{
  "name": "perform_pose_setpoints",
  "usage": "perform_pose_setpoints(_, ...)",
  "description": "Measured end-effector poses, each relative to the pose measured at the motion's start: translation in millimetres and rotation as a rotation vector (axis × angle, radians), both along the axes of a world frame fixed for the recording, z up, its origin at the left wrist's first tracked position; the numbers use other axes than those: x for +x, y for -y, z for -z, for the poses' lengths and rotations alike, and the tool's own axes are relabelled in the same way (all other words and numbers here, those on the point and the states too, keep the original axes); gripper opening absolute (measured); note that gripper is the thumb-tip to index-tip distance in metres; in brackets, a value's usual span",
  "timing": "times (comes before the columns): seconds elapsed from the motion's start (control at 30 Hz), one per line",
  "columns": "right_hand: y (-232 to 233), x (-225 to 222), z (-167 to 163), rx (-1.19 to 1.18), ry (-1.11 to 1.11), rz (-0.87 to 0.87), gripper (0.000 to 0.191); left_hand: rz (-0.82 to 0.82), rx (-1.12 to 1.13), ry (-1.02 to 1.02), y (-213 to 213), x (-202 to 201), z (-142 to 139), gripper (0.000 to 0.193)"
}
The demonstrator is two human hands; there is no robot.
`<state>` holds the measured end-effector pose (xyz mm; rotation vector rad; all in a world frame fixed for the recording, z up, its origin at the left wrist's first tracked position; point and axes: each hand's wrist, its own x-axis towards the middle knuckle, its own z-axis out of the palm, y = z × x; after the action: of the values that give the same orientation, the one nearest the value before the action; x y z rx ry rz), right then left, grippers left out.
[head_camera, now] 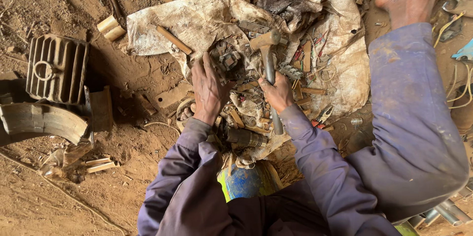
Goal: The person sits on the ground and dismantles scrap electric motor components, using a screwdriver to pry and unscrew parts from motor housings and using a hammer to strike and separate pieces. They sort through the debris pile on a cloth, handling metal housings, coils, and small hardware, and set disassembled pieces aside.
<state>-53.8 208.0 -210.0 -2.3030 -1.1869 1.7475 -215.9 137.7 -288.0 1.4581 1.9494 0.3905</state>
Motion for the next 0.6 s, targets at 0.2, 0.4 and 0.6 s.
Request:
perform_pose_setpoints(0.2, 10, 7, 9, 0.027, 0.052, -0.022, 0.018, 0.104, -0.279, 0.045, -15, -6, 10, 0.126)
perform_pose_setpoints(0.4, 28, 17, 8, 0.207, 0.096, -0.184, 0.026, 0.265, -0.002, -0.199, -11, -12, 15, 0.121)
perform_pose_setpoints(0.6, 40, 23, -17, 0.292, -0.247, 0.104, 0.024, 0.265, -0.05, -0.018, -11, -15, 20, 0.125)
